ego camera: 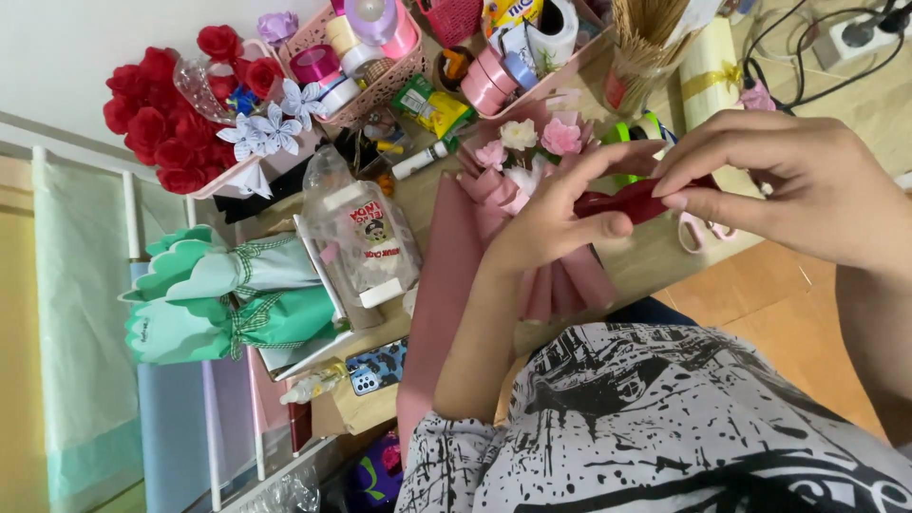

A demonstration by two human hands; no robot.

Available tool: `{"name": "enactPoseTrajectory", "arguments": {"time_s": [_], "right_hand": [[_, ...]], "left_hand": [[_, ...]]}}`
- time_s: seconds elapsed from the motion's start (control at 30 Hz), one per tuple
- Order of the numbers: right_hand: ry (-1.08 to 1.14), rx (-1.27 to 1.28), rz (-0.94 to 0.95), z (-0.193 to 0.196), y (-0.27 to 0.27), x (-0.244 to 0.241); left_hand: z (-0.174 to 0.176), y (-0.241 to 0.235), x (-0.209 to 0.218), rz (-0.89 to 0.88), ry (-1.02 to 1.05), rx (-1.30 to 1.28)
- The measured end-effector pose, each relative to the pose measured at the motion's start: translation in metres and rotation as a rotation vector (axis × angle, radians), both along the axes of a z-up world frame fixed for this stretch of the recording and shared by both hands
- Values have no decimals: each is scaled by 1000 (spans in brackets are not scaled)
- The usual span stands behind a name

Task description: The person wraps a red ribbon around a bouquet of artificial flowers wrapped in pink paper. They use scissors to cut the ribbon and then tie it into a decorative bow, adjusting the loops and tails to finish the presentation.

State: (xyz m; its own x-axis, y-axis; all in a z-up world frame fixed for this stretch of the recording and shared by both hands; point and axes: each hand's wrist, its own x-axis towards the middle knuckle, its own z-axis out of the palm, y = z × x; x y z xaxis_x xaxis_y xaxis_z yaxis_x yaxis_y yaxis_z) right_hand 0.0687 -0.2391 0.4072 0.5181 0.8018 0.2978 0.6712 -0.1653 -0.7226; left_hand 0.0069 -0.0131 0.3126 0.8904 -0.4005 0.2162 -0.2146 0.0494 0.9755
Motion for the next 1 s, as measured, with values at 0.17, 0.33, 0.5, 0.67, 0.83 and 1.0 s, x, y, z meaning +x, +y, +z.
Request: {"name": "enactPoseTrajectory", "arguments": {"time_s": [0.17,0.33,0.5,0.67,0.83,1.0], "right_hand": [[-16,-71,85,12,-2,28],[22,-26,164,15,2,40],[48,-80,49,12,-4,54],[93,-106,-32,8,-13,60],[-29,-114,-18,16,-20,64],[123,-356,-217,17,-35,78]], "left_hand": [[24,-10,19,59,39,-61],[22,-15,21,156,120,-229],[37,-25,20,339,178,-120],[40,-31,26,346,110,-113],[42,-31,32,344,110,-72],[36,-32,39,291,53,49]]}}
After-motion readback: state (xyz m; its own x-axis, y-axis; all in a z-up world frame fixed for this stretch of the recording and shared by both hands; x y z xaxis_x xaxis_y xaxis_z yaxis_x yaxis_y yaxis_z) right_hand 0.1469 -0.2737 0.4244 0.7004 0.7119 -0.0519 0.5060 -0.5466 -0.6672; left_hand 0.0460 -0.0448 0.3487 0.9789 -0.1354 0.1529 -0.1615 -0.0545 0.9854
